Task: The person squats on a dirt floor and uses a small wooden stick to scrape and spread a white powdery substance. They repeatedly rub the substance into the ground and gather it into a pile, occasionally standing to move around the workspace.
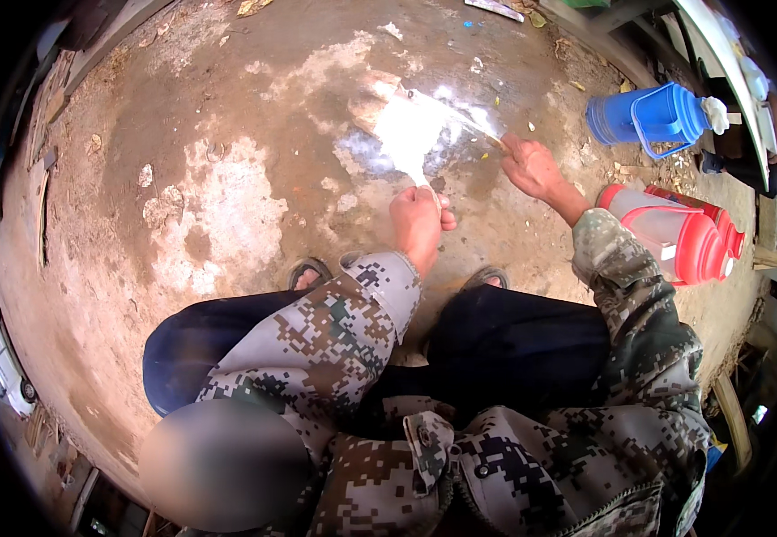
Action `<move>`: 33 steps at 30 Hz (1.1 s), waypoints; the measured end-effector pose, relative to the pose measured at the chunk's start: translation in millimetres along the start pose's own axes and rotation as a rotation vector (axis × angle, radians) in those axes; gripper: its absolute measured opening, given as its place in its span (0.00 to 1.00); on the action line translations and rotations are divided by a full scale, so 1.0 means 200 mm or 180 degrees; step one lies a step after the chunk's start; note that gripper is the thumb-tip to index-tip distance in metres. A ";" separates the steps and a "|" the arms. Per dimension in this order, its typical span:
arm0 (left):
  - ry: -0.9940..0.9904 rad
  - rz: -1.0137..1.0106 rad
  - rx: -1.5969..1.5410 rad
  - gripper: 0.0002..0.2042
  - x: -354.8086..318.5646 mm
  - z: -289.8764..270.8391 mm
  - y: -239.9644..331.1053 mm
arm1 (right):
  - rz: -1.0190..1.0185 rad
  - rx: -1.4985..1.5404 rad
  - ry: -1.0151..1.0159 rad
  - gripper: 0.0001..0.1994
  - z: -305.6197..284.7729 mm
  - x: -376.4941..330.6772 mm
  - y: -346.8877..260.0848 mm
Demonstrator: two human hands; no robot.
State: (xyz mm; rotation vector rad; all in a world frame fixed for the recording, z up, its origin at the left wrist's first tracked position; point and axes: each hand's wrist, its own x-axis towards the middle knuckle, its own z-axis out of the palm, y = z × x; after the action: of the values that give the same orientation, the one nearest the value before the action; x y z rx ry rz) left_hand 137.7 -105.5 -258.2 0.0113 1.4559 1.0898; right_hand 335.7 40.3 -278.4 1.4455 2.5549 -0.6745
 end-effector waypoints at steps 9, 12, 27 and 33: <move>0.0080 0.0208 -0.0073 0.09 0.04 0.00 0.01 | -0.0147 -0.0534 0.0098 0.10 -0.26 -0.02 -0.26; 0.0031 0.0125 -0.0110 0.08 0.04 0.06 -0.04 | -0.0057 -0.1177 0.0021 0.09 -0.25 0.01 -0.35; 0.0082 0.0147 -0.0237 0.08 0.05 0.00 0.03 | 0.0087 -0.0812 -0.0289 0.11 -0.38 0.10 -0.54; -0.0090 0.0127 -0.0142 0.09 0.07 -0.01 0.01 | 0.0263 -0.0140 -0.0005 0.15 -0.37 -0.02 -0.33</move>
State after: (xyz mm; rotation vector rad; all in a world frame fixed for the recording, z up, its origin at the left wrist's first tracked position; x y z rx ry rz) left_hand 130.9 -98.1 -268.1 0.0243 1.4110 1.1501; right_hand 291.0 41.3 -190.0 1.5259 2.4770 -0.6035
